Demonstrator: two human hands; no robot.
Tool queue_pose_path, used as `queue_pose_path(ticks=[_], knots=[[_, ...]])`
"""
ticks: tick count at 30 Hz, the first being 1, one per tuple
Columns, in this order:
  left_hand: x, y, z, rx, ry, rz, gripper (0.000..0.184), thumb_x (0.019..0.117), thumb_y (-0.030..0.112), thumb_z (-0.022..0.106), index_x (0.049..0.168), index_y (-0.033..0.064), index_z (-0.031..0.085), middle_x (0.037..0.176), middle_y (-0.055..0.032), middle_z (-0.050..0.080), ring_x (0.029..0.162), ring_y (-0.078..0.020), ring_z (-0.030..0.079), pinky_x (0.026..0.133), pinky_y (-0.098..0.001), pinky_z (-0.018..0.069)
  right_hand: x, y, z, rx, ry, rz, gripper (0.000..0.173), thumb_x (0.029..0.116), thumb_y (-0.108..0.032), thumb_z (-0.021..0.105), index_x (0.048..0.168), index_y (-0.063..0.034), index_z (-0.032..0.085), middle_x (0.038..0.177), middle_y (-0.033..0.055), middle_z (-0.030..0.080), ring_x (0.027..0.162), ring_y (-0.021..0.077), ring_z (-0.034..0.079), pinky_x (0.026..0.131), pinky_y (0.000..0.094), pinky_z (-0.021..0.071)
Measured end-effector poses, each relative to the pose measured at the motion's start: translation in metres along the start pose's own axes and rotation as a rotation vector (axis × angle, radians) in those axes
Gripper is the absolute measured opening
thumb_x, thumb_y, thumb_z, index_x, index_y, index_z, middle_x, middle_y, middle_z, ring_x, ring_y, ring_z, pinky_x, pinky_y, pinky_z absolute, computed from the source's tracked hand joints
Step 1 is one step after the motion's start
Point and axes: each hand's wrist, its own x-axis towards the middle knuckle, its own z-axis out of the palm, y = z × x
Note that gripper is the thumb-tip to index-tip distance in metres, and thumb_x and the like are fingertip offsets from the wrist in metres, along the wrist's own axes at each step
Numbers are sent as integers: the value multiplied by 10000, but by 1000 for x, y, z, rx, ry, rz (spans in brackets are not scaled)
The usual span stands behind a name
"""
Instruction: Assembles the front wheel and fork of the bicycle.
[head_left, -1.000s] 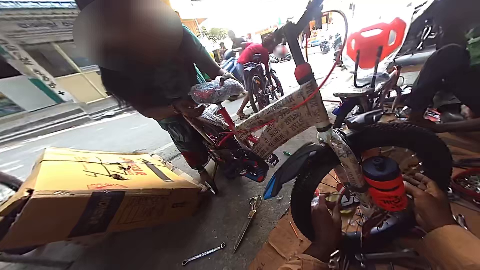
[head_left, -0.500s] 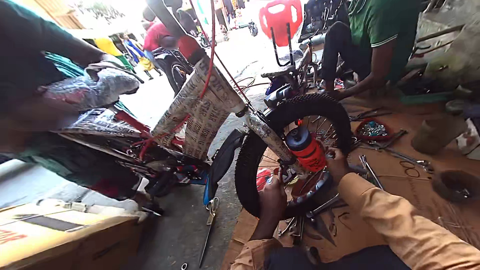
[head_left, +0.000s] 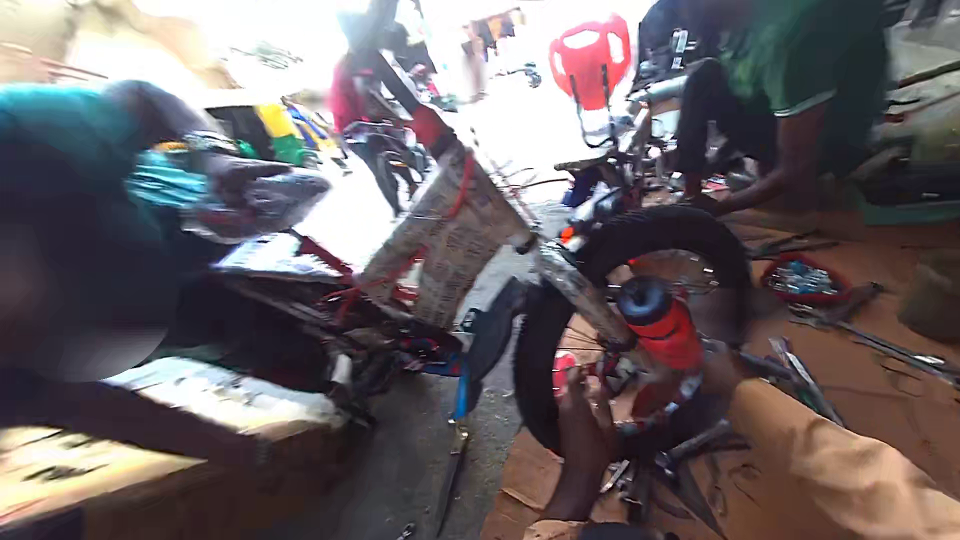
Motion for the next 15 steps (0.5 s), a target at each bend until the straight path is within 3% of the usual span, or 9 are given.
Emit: queue_pose_path(ticks=[3, 6, 8, 10, 12, 14, 15], knots=[[2, -8, 1, 22, 43, 122, 513, 981, 223, 621, 1429, -15, 542, 1252, -165, 692, 1146, -269, 684, 1025, -457, 545, -11, -4, 3, 84, -152, 148, 423, 1071, -263, 523, 1373, 35, 518, 1187, 271, 616, 960, 352, 627, 827, 551, 524], [2, -9, -4, 112, -64, 116, 476, 1006, 247, 569, 1421, 14, 573, 1394, -173, 615, 1279, -297, 607, 1089, -449, 489, -6, 2, 5, 39, -214, 236, 395, 1056, -295, 559, 1297, 17, 579, 1126, 215, 650, 906, 297, 645, 789, 501, 541], [0, -12, -4, 176, -97, 128, 437, 1004, 256, 557, 1347, -4, 628, 1414, -198, 588, 1286, -326, 593, 1086, -443, 487, -7, 1, 7, 47, -180, 275, 379, 1033, -270, 585, 1300, -1, 566, 1102, 216, 628, 854, 296, 615, 724, 494, 522], [-3, -15, -2, 242, -113, 150, 397, 1009, 276, 542, 1263, 5, 683, 1437, -196, 572, 1312, -325, 571, 1099, -419, 473, -2, 7, 5, 80, -191, 322, 463, 1022, -288, 603, 1403, -43, 507, 1248, 245, 585, 998, 372, 609, 789, 572, 516], [-2, -14, -6, 282, -136, 137, 407, 1020, 310, 524, 1254, 24, 696, 1448, -198, 565, 1343, -321, 550, 1113, -413, 462, 7, 17, 7, 117, -241, 359, 517, 1028, -318, 606, 1463, -76, 468, 1382, 252, 539, 1155, 422, 583, 875, 626, 501], [1, -9, -16, 297, -187, 79, 408, 1028, 328, 526, 1284, 53, 685, 1457, -178, 560, 1352, -307, 540, 1106, -426, 467, 8, 27, 10, 138, -312, 230, 445, 1060, -274, 560, 1415, -12, 502, 1264, 255, 603, 1037, 359, 636, 844, 528, 541], [0, -9, -19, 285, -191, 58, 409, 1023, 325, 539, 1300, 59, 678, 1448, -159, 574, 1339, -294, 553, 1101, -433, 472, 7, 43, 10, 181, -346, 37, 403, 1081, -215, 516, 1363, 73, 506, 1164, 275, 622, 945, 318, 649, 798, 458, 555]])
